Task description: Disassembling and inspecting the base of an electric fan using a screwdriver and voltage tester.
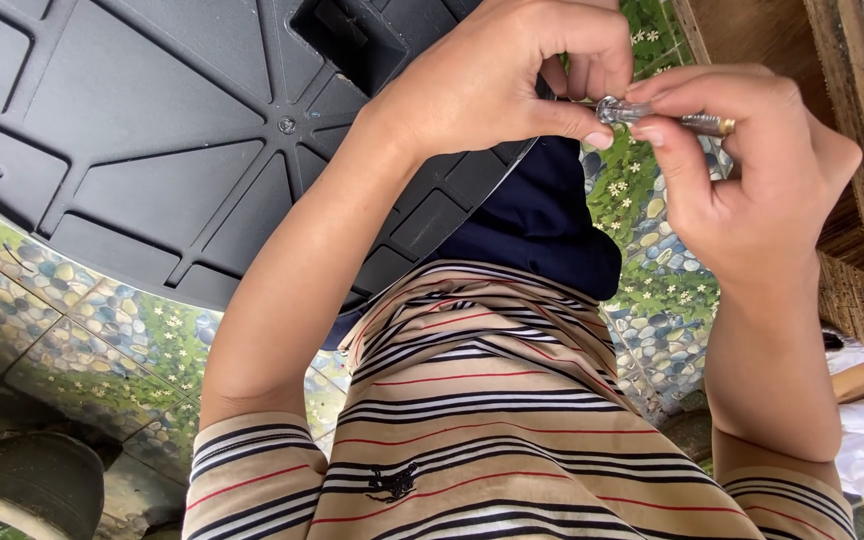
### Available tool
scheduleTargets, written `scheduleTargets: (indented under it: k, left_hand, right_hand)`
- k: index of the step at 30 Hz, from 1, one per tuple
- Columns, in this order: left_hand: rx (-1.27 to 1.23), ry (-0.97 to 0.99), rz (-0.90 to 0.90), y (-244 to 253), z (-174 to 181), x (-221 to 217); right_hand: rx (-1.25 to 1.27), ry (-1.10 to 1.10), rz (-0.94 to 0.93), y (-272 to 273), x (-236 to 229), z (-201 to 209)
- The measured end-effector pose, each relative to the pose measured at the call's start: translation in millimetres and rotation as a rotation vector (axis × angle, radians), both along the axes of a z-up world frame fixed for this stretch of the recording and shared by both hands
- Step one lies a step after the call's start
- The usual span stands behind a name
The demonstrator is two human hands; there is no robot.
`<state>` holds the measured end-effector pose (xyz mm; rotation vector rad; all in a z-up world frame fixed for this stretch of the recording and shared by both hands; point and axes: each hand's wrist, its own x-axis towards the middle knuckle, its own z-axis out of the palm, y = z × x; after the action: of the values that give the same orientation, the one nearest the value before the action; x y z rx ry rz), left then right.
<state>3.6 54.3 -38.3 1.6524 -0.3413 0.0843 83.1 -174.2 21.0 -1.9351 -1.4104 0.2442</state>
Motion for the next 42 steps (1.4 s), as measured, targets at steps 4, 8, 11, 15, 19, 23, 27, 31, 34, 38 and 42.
scheduleTargets:
  k: [4, 8, 11, 15, 19, 23, 27, 31, 34, 38, 42]
  left_hand:
    - [-0.029, -0.053, -0.030, 0.7, 3.4, -1.1]
    - [0.133, -0.184, -0.003, 4.3, -1.8, -0.5]
    - [0.173, -0.210, -0.006, 4.0, -6.2, -0.8]
    - [0.091, -0.037, 0.031, 1.2, -3.6, -3.7]
    - [0.217, -0.100, 0.074, 2.1, -6.1, -3.9]
    - [0.268, -0.196, 0.058, 5.0, -4.8, -5.5]
    - [0.253, -0.303, 0.015, 8.2, -7.1, -6.1]
    - [0.252, -0.197, 0.019, 6.5, -8.7, -7.8]
    - [0.245, -0.157, 0.046, 5.2, -10.6, -5.1]
    - [0.228, -0.228, -0.023, 9.7, -9.3, -4.9]
    - [0.339, -0.228, 0.001, 7.9, -13.1, -4.1]
  right_hand:
    - [0.033, -0.029, 0.016, 4.0, -0.6, 4.3]
    - [-0.033, 0.105, 0.125, 1.8, 2.5, 8.3]
    - [-0.031, -0.005, 0.104, -2.5, 3.4, 5.5]
    - [-0.026, -0.154, 0.073, -8.3, 4.6, -2.1]
    - [-0.099, -0.234, -0.005, -18.5, 7.9, -9.4]
    - [-0.202, -0.140, 0.064, -13.3, 11.5, 5.0]
    - [-0.192, -0.185, 0.138, -18.7, 18.7, 0.7]
    - [-0.147, -0.244, 0.103, -19.3, 15.4, -3.5]
    - [-0.230, -0.280, 0.088, -12.7, 9.6, 11.4]
    - [-0.435, -0.373, 0.175, -9.4, 4.1, 29.2]
    - [-0.397, -0.371, 0.182, -15.6, 12.1, 23.7]
